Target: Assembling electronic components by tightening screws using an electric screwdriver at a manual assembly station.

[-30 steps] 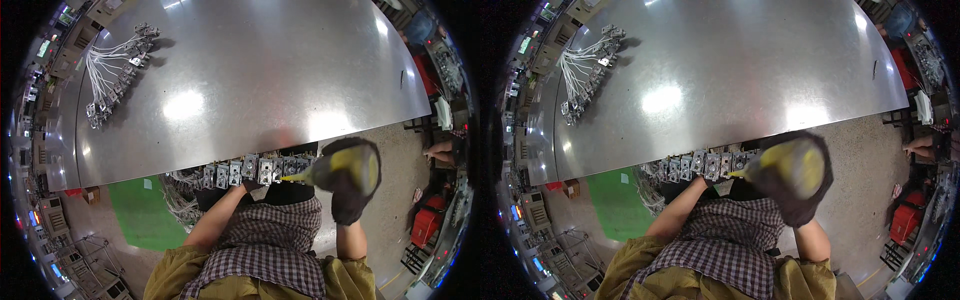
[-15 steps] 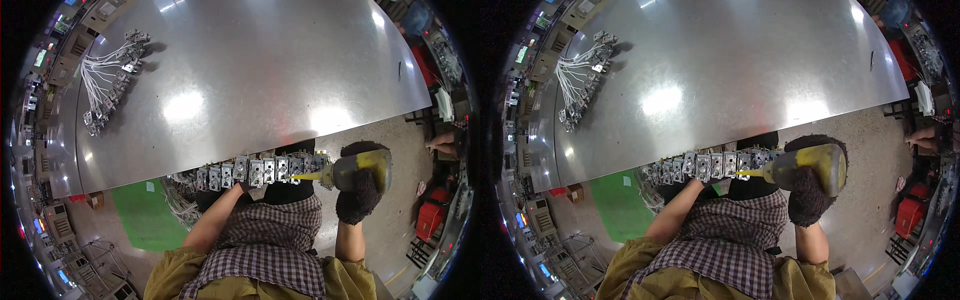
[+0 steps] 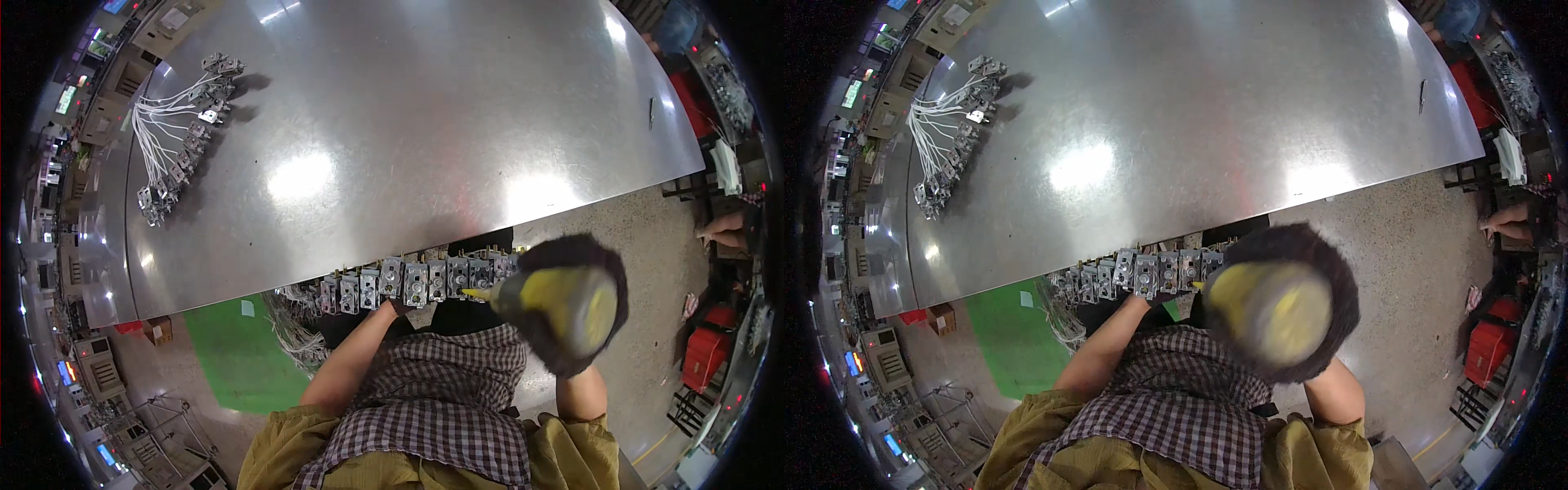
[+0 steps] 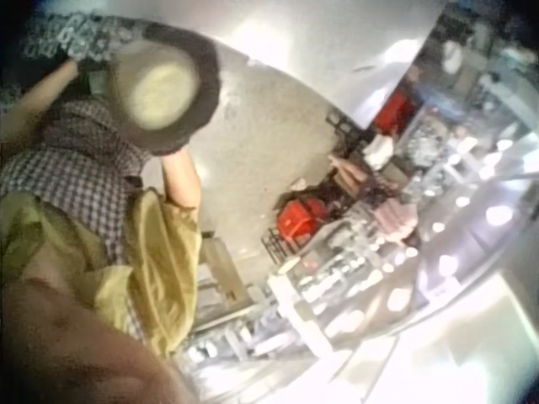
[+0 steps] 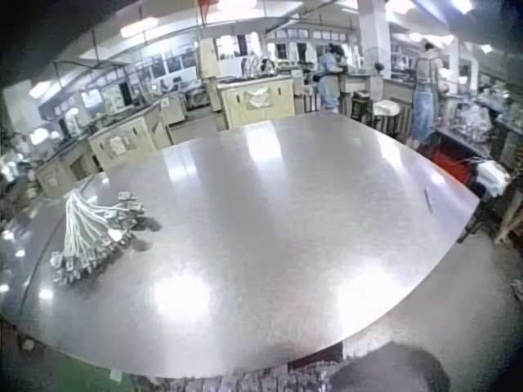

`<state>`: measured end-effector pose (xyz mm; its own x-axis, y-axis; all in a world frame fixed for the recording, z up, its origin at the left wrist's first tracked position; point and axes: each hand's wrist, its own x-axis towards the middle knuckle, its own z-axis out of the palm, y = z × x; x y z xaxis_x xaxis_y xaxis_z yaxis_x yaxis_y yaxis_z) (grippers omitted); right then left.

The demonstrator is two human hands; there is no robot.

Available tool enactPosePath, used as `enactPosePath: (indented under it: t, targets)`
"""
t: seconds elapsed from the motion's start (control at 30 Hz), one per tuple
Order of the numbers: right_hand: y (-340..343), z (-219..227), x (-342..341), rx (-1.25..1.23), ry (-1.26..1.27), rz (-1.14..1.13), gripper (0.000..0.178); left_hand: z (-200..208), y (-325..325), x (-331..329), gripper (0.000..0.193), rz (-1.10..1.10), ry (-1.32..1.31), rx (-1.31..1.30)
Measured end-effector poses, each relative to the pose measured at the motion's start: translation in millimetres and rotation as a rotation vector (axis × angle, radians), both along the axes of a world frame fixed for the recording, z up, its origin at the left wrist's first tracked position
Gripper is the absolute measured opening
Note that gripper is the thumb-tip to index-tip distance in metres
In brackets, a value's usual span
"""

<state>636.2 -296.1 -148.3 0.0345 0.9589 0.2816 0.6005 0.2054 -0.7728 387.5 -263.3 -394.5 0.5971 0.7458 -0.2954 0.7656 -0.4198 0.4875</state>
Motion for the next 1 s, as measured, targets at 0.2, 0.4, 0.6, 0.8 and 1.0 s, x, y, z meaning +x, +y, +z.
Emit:
enactPosePath:
  t: [0.2, 0.4, 0.6, 0.8, 1.0]
  targets:
    - [15, 1, 16, 0.055, 1.255, -0.152, 0.044, 30, 2, 4, 0.053, 0.134, -0.111, -0.207]
    - [-1, 1, 8, 0.087, 0.946, -0.385, 0.049, -32, -9, -10, 0.052, 0.291, -0.481, -0.418]
    - [-2, -6, 2, 0.152, 0.805, -0.453, 0.059, -15, -6, -6, 0.052, 0.173, -0.316, -0.136]
    - [-8, -6, -2, 0.129, 0.606, -0.365, 0.065, 11, 1, 0, 0.05, -0.002, -0.07, 0.095]
    - [-25, -28, 17, -0.311, 0.43, 0.165, 0.066, 20, 2, 6, 0.051, -0.089, 0.047, 0.101]
